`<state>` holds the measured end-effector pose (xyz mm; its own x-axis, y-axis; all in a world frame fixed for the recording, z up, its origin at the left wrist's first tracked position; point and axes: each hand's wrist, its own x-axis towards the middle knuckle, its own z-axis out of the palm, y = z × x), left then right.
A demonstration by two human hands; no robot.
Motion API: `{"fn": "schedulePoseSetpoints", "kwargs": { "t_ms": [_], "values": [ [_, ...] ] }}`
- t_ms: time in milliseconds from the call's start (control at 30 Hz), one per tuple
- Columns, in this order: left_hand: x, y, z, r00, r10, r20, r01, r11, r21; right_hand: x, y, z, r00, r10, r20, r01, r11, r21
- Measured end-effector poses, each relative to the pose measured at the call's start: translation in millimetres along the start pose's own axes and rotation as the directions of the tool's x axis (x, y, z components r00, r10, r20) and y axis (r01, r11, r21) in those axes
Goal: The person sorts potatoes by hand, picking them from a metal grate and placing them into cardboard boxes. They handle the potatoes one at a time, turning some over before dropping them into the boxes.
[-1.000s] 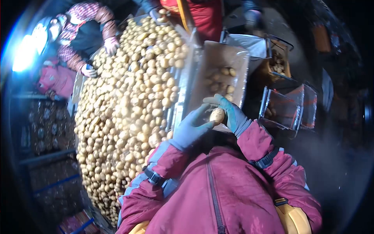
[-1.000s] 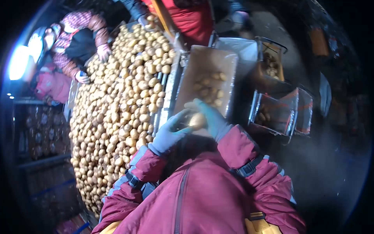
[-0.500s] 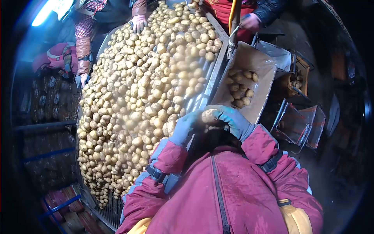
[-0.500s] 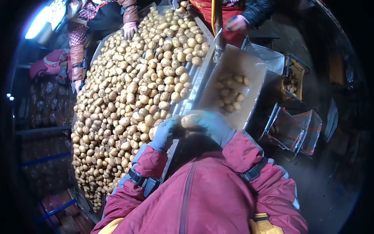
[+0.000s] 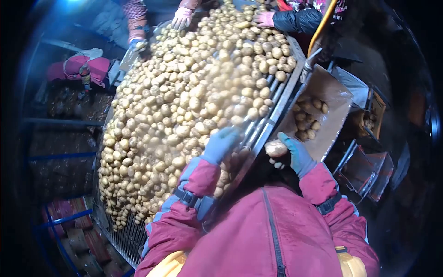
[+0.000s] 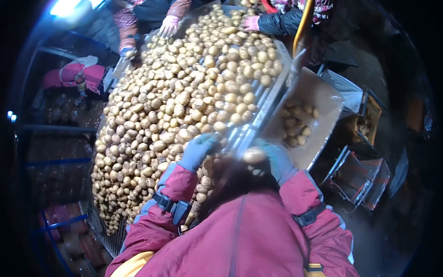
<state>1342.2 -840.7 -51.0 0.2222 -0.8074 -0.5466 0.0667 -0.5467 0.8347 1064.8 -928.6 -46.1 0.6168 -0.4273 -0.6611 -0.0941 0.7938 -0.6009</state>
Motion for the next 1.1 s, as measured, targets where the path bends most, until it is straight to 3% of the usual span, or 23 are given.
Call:
{"fn": "schedulePoseSetpoints", "kwargs": {
  "t_ms": [33, 67, 100, 133, 167, 200, 233, 267, 300, 400, 533, 567, 667, 700, 733, 800, 900, 1000, 1100],
  "values": [
    [10, -9, -16, 0.984, 0.086, -0.153, -0.108, 0.984, -0.143, 4, 6, -8, 1.000, 0.001, 0.005, -0.001, 1.000, 0.031],
    [5, 19, -27, 0.973, 0.064, -0.222, -0.107, 0.977, -0.187, 5, 11, -13, 1.000, 0.001, 0.006, -0.001, 0.998, 0.063],
    [33, -7, -66, 0.949, 0.152, -0.277, -0.163, 0.986, -0.017, 3, 11, -15, 1.000, 0.010, 0.011, -0.011, 0.993, 0.117],
    [39, 6, -84, 0.928, 0.066, -0.367, -0.049, 0.997, 0.056, 0, 10, -10, 1.000, 0.001, -0.029, 0.004, 0.982, 0.186],
    [52, -1, -99, 0.868, 0.234, -0.439, -0.203, 0.972, 0.117, -3, 8, -5, 0.997, -0.004, -0.071, 0.022, 0.967, 0.255],
    [78, -21, -125, 0.854, 0.229, -0.466, -0.224, 0.972, 0.067, -5, 9, -2, 0.993, -0.005, -0.115, 0.042, 0.946, 0.321],
    [89, -18, -136, 0.832, 0.271, -0.484, -0.163, 0.953, 0.254, 3, 21, -21, 1.000, 0.000, 0.027, -0.009, 0.940, 0.342],
    [98, -12, -143, 0.812, 0.316, -0.491, -0.092, 0.899, 0.428, 0, 19, -16, 1.000, 0.014, -0.013, -0.010, 0.948, 0.317],
    [107, -8, -147, 0.854, 0.248, -0.458, 0.002, 0.878, 0.479, -6, 14, -13, 0.998, 0.027, -0.058, -0.009, 0.956, 0.292],
    [139, -18, -139, 0.824, 0.486, -0.290, 0.083, 0.404, 0.911, -12, 18, -12, 0.992, -0.070, -0.103, 0.081, 0.991, 0.104],
    [146, -10, -135, 0.871, 0.296, -0.392, 0.101, 0.673, 0.732, -12, 21, -10, 0.994, -0.048, -0.101, 0.055, 0.996, 0.070],
    [130, 9, -134, 0.922, 0.133, -0.363, 0.114, 0.803, 0.585, -12, 20, -5, 0.994, -0.054, -0.098, 0.061, 0.996, 0.070],
    [110, -8, -140, 0.937, 0.332, -0.112, -0.138, 0.645, 0.752, 0, 17, 7, 0.997, -0.051, -0.065, 0.057, 0.994, 0.091],
    [106, -27, -138, 0.898, 0.431, -0.088, -0.214, 0.604, 0.768, 5, 14, 10, 0.998, -0.043, -0.049, 0.048, 0.994, 0.097],
    [64, 3, -109, 0.950, 0.247, -0.190, -0.058, 0.740, 0.670, 9, 11, 13, 0.998, -0.066, -0.024, 0.067, 0.996, 0.061],
    [40, -2, -102, 0.947, 0.314, -0.063, -0.174, 0.669, 0.723, 17, 6, 21, 0.994, -0.105, 0.032, 0.106, 0.994, -0.006],
    [11, -10, -101, 0.881, 0.463, -0.095, -0.259, 0.641, 0.723, 26, 0, 33, 0.996, -0.090, 0.021, 0.090, 0.996, 0.007],
    [-18, -7, -101, 0.860, 0.494, -0.125, -0.288, 0.674, 0.680, 34, -10, 37, 0.994, -0.111, 0.027, 0.110, 0.994, 0.017],
    [-36, -25, -111, 0.907, 0.399, -0.136, -0.225, 0.730, 0.645, 38, -24, 30, 0.994, -0.110, 0.008, 0.110, 0.994, 0.009]
  ]
}}
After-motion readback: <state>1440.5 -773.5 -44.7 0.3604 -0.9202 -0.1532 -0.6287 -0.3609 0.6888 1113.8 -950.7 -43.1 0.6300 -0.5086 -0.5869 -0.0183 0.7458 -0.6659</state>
